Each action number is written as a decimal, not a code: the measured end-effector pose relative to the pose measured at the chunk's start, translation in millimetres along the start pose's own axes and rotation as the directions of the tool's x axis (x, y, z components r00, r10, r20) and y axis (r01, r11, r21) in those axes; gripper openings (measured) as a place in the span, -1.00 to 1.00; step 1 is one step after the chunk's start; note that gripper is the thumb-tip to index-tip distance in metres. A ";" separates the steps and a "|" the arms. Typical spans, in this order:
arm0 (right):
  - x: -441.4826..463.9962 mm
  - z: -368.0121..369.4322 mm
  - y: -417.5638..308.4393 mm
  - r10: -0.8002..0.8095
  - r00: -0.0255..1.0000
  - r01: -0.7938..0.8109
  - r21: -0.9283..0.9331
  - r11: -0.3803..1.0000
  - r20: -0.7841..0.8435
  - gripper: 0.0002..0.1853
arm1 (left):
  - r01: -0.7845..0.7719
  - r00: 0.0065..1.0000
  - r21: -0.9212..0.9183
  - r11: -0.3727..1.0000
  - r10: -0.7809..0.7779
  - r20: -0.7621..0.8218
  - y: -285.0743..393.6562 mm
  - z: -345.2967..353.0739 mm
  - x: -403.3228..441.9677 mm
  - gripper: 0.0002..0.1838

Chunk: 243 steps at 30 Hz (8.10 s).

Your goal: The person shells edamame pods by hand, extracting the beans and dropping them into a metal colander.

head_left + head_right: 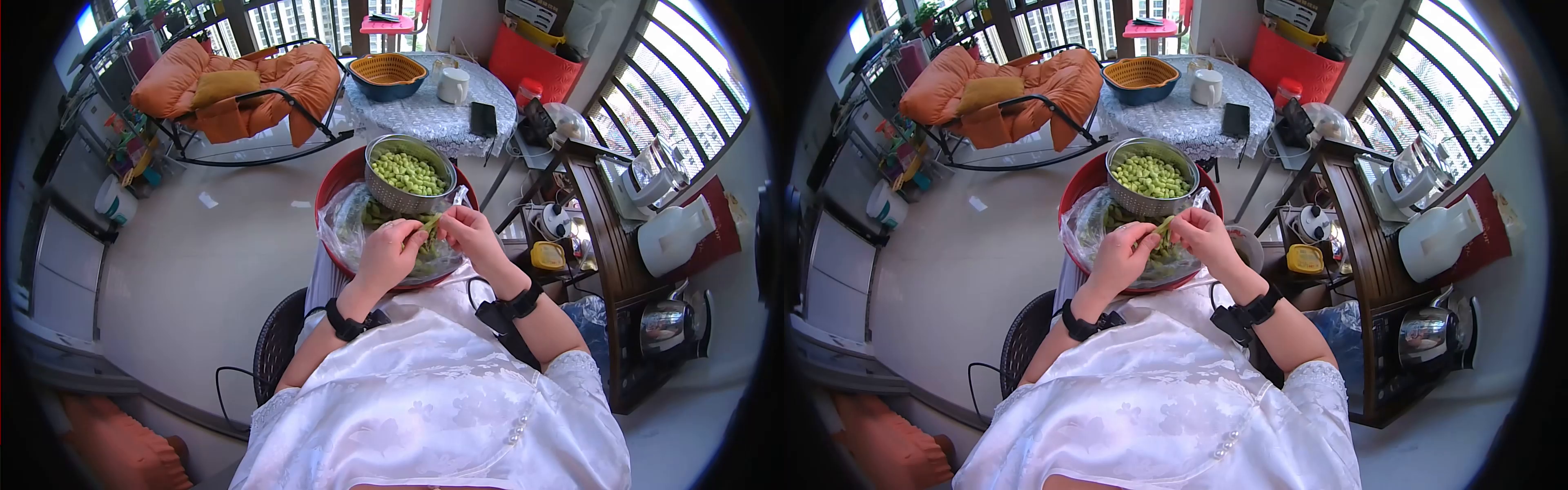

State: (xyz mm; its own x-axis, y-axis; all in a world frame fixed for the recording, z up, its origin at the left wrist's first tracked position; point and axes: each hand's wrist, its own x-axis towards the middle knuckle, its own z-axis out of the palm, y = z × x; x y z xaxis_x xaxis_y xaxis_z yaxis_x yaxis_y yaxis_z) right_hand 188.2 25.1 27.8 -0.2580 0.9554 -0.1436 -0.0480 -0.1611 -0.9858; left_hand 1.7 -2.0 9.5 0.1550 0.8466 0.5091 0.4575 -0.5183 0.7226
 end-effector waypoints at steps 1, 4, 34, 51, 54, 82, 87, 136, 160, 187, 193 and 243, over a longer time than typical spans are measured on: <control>-0.6 0.9 -0.8 0.012 1.000 -0.012 0.001 1.000 0.004 -0.82 | 0.014 1.000 0.003 1.000 -0.014 0.016 -0.4 -0.3 0.0 -0.79; -0.8 2.5 -0.7 0.055 0.998 -0.055 0.004 0.998 0.038 -0.84 | 0.032 0.999 0.004 0.999 -0.032 0.033 -2.1 -0.1 0.1 -0.81; -8.6 22.2 15.2 -0.283 0.957 0.289 -0.163 0.943 0.062 -0.81 | 0.006 0.999 -0.033 0.999 -0.007 -0.053 9.6 -0.4 -1.1 -0.76; -10.9 24.0 23.3 -0.478 0.867 0.497 -0.281 0.821 0.139 -0.82 | 0.299 0.954 -0.408 0.863 -0.272 0.123 -12.1 -0.1 -2.5 -0.65; -12.8 24.7 20.3 -0.491 0.857 0.514 -0.349 0.784 0.157 -0.83 | 0.428 0.904 -0.509 0.747 -0.351 0.244 -19.0 -0.5 0.4 -0.60; 3.6 5.2 24.0 -0.220 0.973 0.224 -0.064 0.972 0.063 -0.88 | 0.471 0.881 -0.539 0.698 -0.348 0.320 -19.5 1.9 -0.2 -0.58; -3.6 14.6 18.4 -0.389 0.918 0.360 -0.255 0.897 -0.073 -0.83 | 0.483 0.875 -0.484 0.729 -0.405 0.264 -16.9 3.2 -0.4 -0.65; 2.0 8.0 -29.6 -0.521 0.835 0.525 -0.541 0.657 0.176 -0.82 | 0.371 0.925 -0.220 0.902 -0.337 0.176 -9.1 0.1 -1.1 -0.67; 38.3 -184.7 85.0 -0.347 0.825 -0.280 -0.856 0.434 -0.446 -0.76 | 0.022 0.917 0.489 0.872 -0.213 0.338 -31.6 -5.5 -17.0 -0.65; -6.8 -6.8 12.0 -0.224 0.970 0.241 -0.287 0.927 0.090 -0.77 | 0.188 0.981 -0.030 0.982 -0.189 -0.048 3.9 -4.7 2.3 -0.74; -5.5 -0.9 8.9 0.009 0.999 -0.006 -0.066 0.998 0.049 -0.75 | 0.152 0.988 0.053 0.987 -0.151 -0.023 8.0 -6.6 3.9 -0.72; -0.8 8.6 40.1 -0.199 0.979 0.196 0.052 0.979 0.049 -0.89 | -0.101 0.994 0.173 0.980 0.105 -0.013 6.1 -2.8 0.0 -0.85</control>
State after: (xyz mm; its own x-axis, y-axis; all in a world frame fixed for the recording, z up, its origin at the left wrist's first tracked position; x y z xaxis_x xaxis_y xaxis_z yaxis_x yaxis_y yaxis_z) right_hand 178.2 15.7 -10.9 -0.2904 0.9550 0.0595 -0.1480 0.0166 -0.9888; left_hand 2.0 -5.5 15.2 0.1904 0.7860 0.5881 0.5843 -0.5721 0.5755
